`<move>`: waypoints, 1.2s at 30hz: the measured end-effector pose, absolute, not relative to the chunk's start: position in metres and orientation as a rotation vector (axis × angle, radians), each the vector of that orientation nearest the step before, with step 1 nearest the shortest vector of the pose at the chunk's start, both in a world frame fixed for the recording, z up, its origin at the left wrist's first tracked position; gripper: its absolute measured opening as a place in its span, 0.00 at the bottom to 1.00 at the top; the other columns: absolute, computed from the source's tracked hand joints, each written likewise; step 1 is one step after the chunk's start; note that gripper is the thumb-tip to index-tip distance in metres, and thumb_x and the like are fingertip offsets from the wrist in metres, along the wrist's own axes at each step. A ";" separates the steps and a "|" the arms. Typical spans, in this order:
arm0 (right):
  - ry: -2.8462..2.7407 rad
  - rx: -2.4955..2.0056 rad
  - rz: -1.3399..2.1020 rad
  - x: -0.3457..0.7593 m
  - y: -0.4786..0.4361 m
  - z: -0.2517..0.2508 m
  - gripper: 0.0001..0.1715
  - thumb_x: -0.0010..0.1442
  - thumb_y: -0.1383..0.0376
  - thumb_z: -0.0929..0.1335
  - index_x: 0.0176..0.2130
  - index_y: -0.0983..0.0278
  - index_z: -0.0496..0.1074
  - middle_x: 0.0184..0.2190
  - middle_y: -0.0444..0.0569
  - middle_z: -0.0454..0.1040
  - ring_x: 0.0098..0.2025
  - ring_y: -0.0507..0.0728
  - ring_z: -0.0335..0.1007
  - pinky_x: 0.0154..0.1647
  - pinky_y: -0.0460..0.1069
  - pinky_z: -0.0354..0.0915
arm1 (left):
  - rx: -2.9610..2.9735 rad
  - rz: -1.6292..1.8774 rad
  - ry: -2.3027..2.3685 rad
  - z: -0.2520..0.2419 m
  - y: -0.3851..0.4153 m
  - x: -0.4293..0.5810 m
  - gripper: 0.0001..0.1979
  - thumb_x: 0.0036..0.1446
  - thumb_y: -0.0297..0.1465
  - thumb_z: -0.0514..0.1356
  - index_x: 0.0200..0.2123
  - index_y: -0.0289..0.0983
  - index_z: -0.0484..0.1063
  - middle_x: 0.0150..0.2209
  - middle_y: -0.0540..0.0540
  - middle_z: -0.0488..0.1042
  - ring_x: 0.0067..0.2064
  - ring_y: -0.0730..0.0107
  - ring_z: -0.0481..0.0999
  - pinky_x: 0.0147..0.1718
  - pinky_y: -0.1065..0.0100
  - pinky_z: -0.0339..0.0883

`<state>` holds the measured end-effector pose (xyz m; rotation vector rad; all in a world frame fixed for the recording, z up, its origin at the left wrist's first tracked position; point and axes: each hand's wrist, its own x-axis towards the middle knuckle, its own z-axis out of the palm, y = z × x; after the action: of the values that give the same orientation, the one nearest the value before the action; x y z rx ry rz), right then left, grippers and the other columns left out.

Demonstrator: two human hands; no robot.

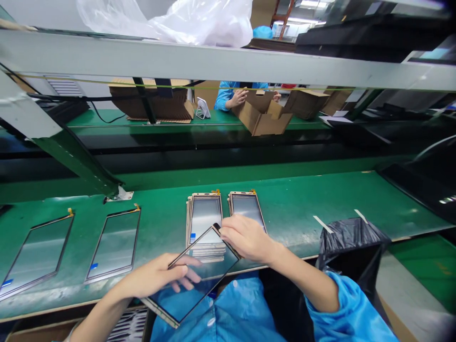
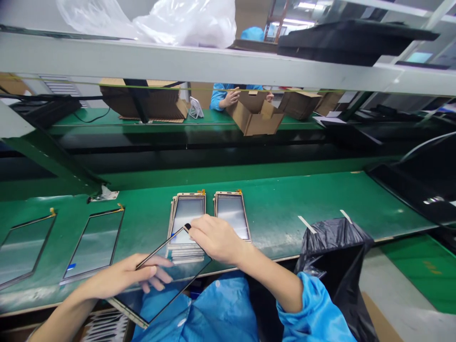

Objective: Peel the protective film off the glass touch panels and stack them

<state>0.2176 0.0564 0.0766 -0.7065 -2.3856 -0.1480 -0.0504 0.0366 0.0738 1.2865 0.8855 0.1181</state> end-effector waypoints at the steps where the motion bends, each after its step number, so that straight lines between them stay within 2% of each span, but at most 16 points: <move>1: -2.342 -0.703 -0.058 0.219 0.051 0.075 0.10 0.66 0.72 0.58 0.36 0.64 0.65 0.34 0.52 0.73 0.33 0.55 0.65 0.30 0.48 0.62 | 1.248 0.131 0.868 0.071 0.040 -0.052 0.22 0.59 0.43 0.55 0.51 0.36 0.71 0.44 0.38 0.79 0.42 0.59 0.79 0.36 0.67 0.72; 4: -2.158 -0.747 0.637 0.228 0.032 0.079 0.08 0.66 0.71 0.57 0.37 0.62 0.62 0.36 0.51 0.73 0.35 0.53 0.70 0.32 0.48 0.66 | 1.162 0.184 0.844 0.062 0.050 -0.060 0.23 0.57 0.44 0.58 0.50 0.36 0.70 0.44 0.37 0.79 0.41 0.58 0.80 0.33 0.68 0.72; 6: -1.907 -0.784 1.134 0.240 0.020 0.086 0.07 0.68 0.70 0.57 0.37 0.61 0.59 0.33 0.47 0.74 0.29 0.50 0.71 0.27 0.45 0.66 | 1.117 0.221 0.848 0.057 0.056 -0.066 0.23 0.56 0.44 0.58 0.50 0.36 0.70 0.44 0.36 0.79 0.41 0.57 0.80 0.32 0.69 0.72; 8: -1.658 -0.818 1.287 0.257 0.013 0.094 0.07 0.68 0.68 0.58 0.36 0.60 0.58 0.26 0.41 0.72 0.22 0.48 0.68 0.22 0.43 0.64 | 1.094 0.253 0.857 0.053 0.060 -0.071 0.23 0.56 0.45 0.59 0.50 0.36 0.70 0.44 0.37 0.79 0.41 0.57 0.80 0.32 0.68 0.72; 11: -1.383 -0.923 0.942 0.277 0.015 0.102 0.05 0.66 0.68 0.61 0.35 0.60 0.60 0.22 0.38 0.68 0.19 0.48 0.64 0.21 0.43 0.63 | 1.105 0.261 0.884 0.052 0.063 -0.075 0.23 0.56 0.45 0.58 0.50 0.37 0.70 0.45 0.38 0.79 0.42 0.58 0.80 0.33 0.68 0.72; 13: -1.342 -1.034 0.627 0.278 0.025 0.101 0.04 0.63 0.69 0.64 0.37 0.60 0.62 0.26 0.40 0.69 0.21 0.48 0.65 0.22 0.44 0.63 | 1.146 0.233 0.910 0.054 0.061 -0.072 0.23 0.57 0.44 0.57 0.51 0.37 0.70 0.45 0.38 0.79 0.42 0.58 0.80 0.33 0.68 0.72; 16: -1.764 -1.111 0.401 0.257 0.043 0.092 0.05 0.62 0.69 0.65 0.40 0.61 0.65 0.31 0.45 0.69 0.29 0.52 0.67 0.29 0.47 0.66 | 1.272 0.165 0.946 0.060 0.055 -0.061 0.23 0.58 0.43 0.56 0.51 0.36 0.69 0.45 0.38 0.79 0.42 0.59 0.79 0.35 0.67 0.72; 18: -2.140 -1.043 0.374 0.237 0.056 0.086 0.05 0.63 0.68 0.63 0.41 0.62 0.66 0.34 0.49 0.69 0.35 0.55 0.67 0.35 0.49 0.66 | 1.360 0.121 0.965 0.065 0.050 -0.054 0.23 0.60 0.43 0.54 0.52 0.35 0.69 0.45 0.39 0.79 0.42 0.60 0.79 0.37 0.66 0.72; 21: -2.404 -0.940 0.326 0.215 0.071 0.085 0.05 0.65 0.68 0.61 0.41 0.64 0.65 0.36 0.51 0.68 0.39 0.57 0.64 0.39 0.51 0.65 | 1.447 0.063 0.991 0.071 0.045 -0.048 0.22 0.61 0.42 0.52 0.53 0.35 0.68 0.45 0.40 0.78 0.42 0.61 0.78 0.38 0.65 0.72; 29: -2.672 -0.842 0.276 0.211 0.077 0.100 0.10 0.67 0.69 0.57 0.35 0.65 0.65 0.34 0.51 0.66 0.35 0.56 0.60 0.35 0.49 0.62 | 1.596 0.046 0.983 0.079 0.040 -0.048 0.20 0.63 0.39 0.50 0.52 0.37 0.70 0.43 0.43 0.79 0.40 0.64 0.79 0.40 0.67 0.71; 34: -2.661 -0.862 0.129 0.213 0.061 0.092 0.15 0.67 0.71 0.55 0.33 0.65 0.65 0.33 0.53 0.67 0.34 0.58 0.59 0.32 0.51 0.62 | 1.423 0.140 0.966 0.071 0.046 -0.048 0.18 0.61 0.40 0.54 0.50 0.38 0.72 0.42 0.42 0.80 0.40 0.62 0.79 0.36 0.68 0.72; 36: -2.570 -0.866 0.281 0.222 0.043 0.094 0.13 0.67 0.70 0.55 0.34 0.63 0.64 0.33 0.52 0.67 0.34 0.57 0.61 0.33 0.51 0.63 | 1.268 0.251 0.948 0.064 0.056 -0.049 0.19 0.59 0.40 0.57 0.50 0.37 0.71 0.43 0.40 0.80 0.40 0.60 0.80 0.34 0.69 0.73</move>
<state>0.2220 0.0432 0.0938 -0.8660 -2.5701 0.2812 -0.0493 0.0562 0.0641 1.2682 0.9484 0.2511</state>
